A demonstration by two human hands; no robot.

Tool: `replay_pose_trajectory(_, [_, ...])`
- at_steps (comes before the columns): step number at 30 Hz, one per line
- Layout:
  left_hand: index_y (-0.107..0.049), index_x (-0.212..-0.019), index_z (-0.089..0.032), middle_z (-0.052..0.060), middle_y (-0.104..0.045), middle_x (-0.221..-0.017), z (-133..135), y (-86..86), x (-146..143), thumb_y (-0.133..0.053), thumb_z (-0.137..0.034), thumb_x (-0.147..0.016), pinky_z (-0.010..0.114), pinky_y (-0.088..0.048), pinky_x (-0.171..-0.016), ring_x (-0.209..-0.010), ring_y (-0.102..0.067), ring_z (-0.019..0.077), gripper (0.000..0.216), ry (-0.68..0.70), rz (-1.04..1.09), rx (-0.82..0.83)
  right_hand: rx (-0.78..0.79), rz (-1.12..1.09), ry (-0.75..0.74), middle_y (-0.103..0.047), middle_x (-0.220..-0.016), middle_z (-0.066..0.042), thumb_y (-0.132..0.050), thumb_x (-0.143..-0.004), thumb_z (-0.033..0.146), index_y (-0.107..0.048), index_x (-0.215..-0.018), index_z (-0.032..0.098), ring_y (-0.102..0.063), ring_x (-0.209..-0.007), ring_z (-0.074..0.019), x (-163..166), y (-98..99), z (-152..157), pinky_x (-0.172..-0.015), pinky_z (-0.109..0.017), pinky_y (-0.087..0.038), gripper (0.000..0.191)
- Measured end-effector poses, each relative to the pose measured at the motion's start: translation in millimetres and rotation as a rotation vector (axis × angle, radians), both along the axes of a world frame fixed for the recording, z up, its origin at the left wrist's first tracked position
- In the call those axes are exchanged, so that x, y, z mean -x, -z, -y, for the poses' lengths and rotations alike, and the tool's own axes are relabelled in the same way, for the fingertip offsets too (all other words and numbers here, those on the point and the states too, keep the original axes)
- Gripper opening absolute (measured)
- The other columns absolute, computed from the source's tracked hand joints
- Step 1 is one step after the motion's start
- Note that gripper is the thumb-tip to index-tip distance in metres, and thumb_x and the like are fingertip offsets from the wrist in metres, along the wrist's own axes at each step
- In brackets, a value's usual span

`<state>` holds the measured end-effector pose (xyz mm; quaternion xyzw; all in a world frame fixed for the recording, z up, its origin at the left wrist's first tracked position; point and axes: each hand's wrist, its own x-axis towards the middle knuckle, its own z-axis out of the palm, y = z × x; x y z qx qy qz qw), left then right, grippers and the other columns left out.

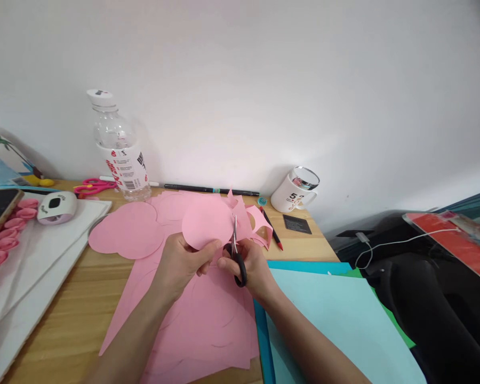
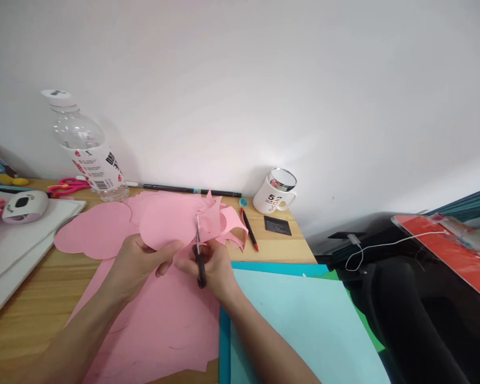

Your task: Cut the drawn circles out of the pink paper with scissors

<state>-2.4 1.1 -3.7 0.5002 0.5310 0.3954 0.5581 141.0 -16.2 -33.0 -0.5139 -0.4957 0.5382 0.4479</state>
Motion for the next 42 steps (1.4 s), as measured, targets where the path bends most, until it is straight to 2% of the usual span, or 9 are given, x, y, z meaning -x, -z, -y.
replay_pose_trajectory(6, [-0.042, -0.033, -0.018, -0.005, -0.040, -0.031, -1.1, 0.4, -0.1, -0.064, -0.026, -0.064, 0.022, -0.033, -0.041, -0.035, -0.037, 0.0064, 0.039, -0.004, -0.010, -0.004, 0.009, 0.013, 0.001, -0.036, -0.051, 0.007, -0.077, -0.055, 0.041, -0.037, -0.057, 0.020, -0.028, -0.045, -0.0061, -0.7, -0.1, 0.0, -0.040, -0.020, -0.024, 0.045])
replay_pose_trajectory(14, [-0.041, -0.033, -0.018, -0.004, -0.041, -0.032, -0.4, 1.5, 0.5, -0.065, -0.027, -0.065, 0.022, -0.034, -0.041, -0.036, -0.038, 0.0068, 0.040, 0.000, -0.016, -0.017, 0.009, -0.041, 0.042, -0.041, -0.052, 0.007, -0.078, -0.057, 0.031, -0.044, -0.065, 0.018, -0.032, -0.048, -0.0068, -0.5, 4.2, 1.0, -0.042, -0.019, -0.026, 0.037])
replay_pose_trajectory(22, [-0.040, -0.033, -0.018, -0.004, -0.040, -0.031, -2.0, 1.6, 0.0, -0.064, -0.027, -0.065, 0.023, -0.034, -0.041, -0.035, -0.038, 0.0071, 0.042, -0.010, -0.021, -0.023, 0.006, -0.078, 0.043, -0.040, -0.052, 0.008, -0.077, -0.059, 0.026, -0.047, -0.067, 0.017, -0.030, -0.048, -0.0057, -1.2, 5.6, 1.4, -0.042, -0.018, -0.023, 0.032])
replay_pose_trajectory(26, [-0.040, -0.034, -0.018, -0.004, -0.040, -0.032, -1.9, 1.7, 0.3, -0.065, -0.028, -0.065, 0.023, -0.033, -0.041, -0.036, -0.038, 0.0072, 0.041, -0.015, -0.035, -0.017, 0.002, -0.086, 0.032, -0.041, -0.053, 0.007, -0.075, -0.061, 0.025, -0.053, -0.076, 0.015, -0.030, -0.048, -0.0061, -1.5, 7.0, 1.5, -0.042, -0.018, -0.024, 0.028])
replay_pose_trajectory(35, [-0.041, -0.036, -0.019, -0.004, -0.042, -0.033, -2.7, 5.9, 0.9, -0.064, -0.029, -0.065, 0.024, -0.034, -0.042, -0.036, -0.039, 0.0079, 0.039, -0.020, 0.002, -0.025, -0.011, -0.080, 0.023, -0.041, -0.052, 0.007, -0.074, -0.062, 0.025, -0.055, -0.082, 0.015, -0.032, -0.049, -0.0069, -2.5, 8.0, -0.2, -0.043, -0.019, -0.026, 0.029])
replay_pose_trajectory(42, [-0.040, -0.036, -0.019, -0.004, -0.041, -0.034, -2.6, 4.5, 1.2, -0.063, -0.026, -0.064, 0.024, -0.033, -0.042, -0.036, -0.038, 0.0075, 0.037, -0.022, 0.012, -0.026, -0.001, -0.022, 0.046, -0.041, -0.050, 0.008, -0.073, -0.062, 0.026, -0.056, -0.080, 0.015, -0.034, -0.046, -0.0067, -1.6, 4.2, 0.8, -0.043, -0.019, -0.028, 0.027])
